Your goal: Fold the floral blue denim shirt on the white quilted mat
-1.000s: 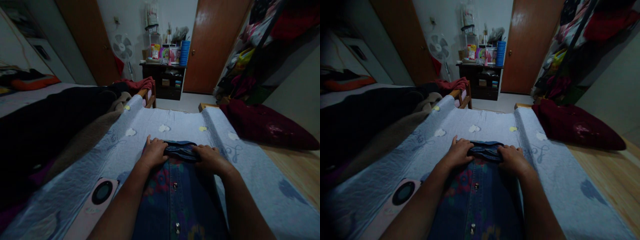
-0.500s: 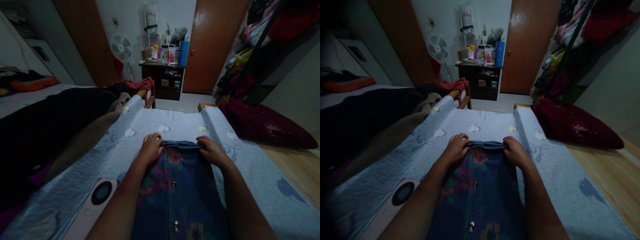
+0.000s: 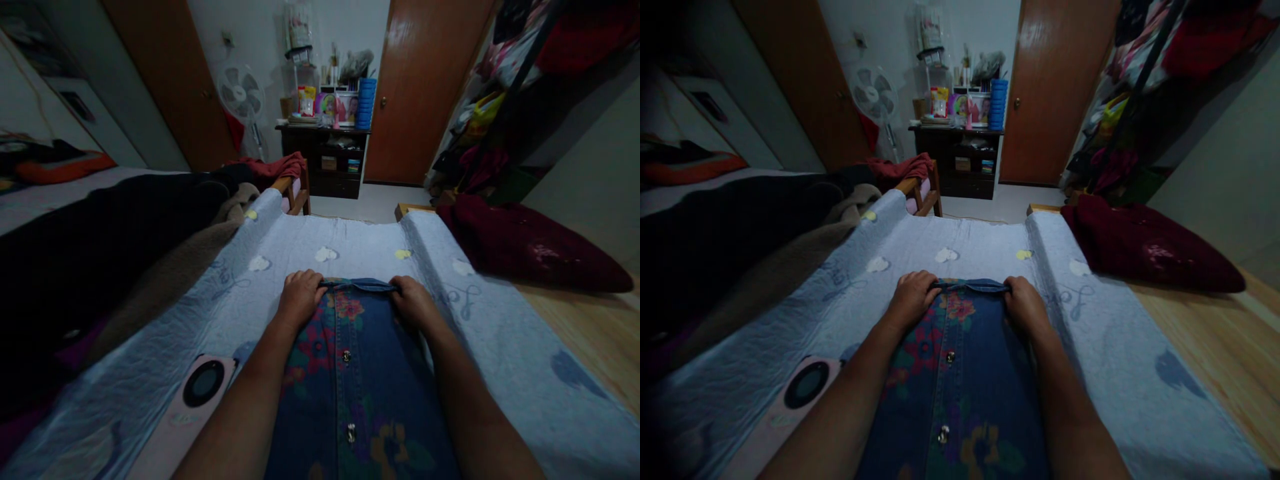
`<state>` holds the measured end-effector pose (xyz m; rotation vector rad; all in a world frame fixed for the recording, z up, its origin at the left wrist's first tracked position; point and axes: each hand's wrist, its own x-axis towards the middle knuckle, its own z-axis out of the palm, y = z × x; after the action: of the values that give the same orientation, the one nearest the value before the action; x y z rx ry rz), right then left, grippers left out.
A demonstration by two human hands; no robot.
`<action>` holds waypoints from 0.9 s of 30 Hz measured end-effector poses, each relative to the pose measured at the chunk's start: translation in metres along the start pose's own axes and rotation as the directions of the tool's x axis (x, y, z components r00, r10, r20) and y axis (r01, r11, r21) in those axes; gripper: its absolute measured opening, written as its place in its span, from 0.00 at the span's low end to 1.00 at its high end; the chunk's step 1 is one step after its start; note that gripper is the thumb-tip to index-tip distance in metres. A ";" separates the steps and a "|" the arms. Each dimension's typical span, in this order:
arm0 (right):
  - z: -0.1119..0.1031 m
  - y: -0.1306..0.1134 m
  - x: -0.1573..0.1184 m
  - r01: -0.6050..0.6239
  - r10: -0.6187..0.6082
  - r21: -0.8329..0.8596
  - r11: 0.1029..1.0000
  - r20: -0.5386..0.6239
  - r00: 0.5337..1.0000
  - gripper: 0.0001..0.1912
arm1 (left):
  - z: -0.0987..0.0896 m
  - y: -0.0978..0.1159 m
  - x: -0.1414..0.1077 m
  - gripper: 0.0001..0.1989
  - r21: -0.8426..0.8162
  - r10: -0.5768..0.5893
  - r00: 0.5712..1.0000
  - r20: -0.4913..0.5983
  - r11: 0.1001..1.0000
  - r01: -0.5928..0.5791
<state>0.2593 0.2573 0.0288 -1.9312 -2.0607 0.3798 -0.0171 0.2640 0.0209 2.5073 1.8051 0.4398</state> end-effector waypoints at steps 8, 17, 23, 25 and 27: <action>0.001 0.006 0.002 -0.022 0.023 -0.036 0.999 0.033 0.999 0.11 | 0.000 0.001 -0.003 0.22 0.028 -0.188 0.982 -0.029 0.982 0.189; -0.004 0.011 -0.019 -0.188 0.202 0.182 0.965 -0.061 0.978 0.36 | -0.027 -0.013 -0.021 0.39 -0.177 -0.373 0.910 0.181 0.898 0.403; -0.005 0.012 -0.056 -0.285 0.288 0.291 0.913 0.034 0.957 0.40 | -0.031 -0.021 -0.063 0.44 -0.464 -0.416 0.897 0.146 0.772 0.434; -0.005 0.010 -0.072 -0.297 0.293 0.327 0.897 0.064 0.954 0.40 | -0.029 -0.021 -0.079 0.44 -0.578 -0.461 0.863 0.206 0.655 0.488; -0.004 0.007 -0.089 -0.315 0.308 0.340 0.886 0.077 0.948 0.39 | -0.027 -0.021 -0.092 0.41 -0.644 -0.515 0.813 0.272 0.531 0.551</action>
<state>0.2722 0.1688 0.0274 -2.0314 -1.5545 0.7832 -0.0694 0.1810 0.0233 1.3505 1.7904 0.8173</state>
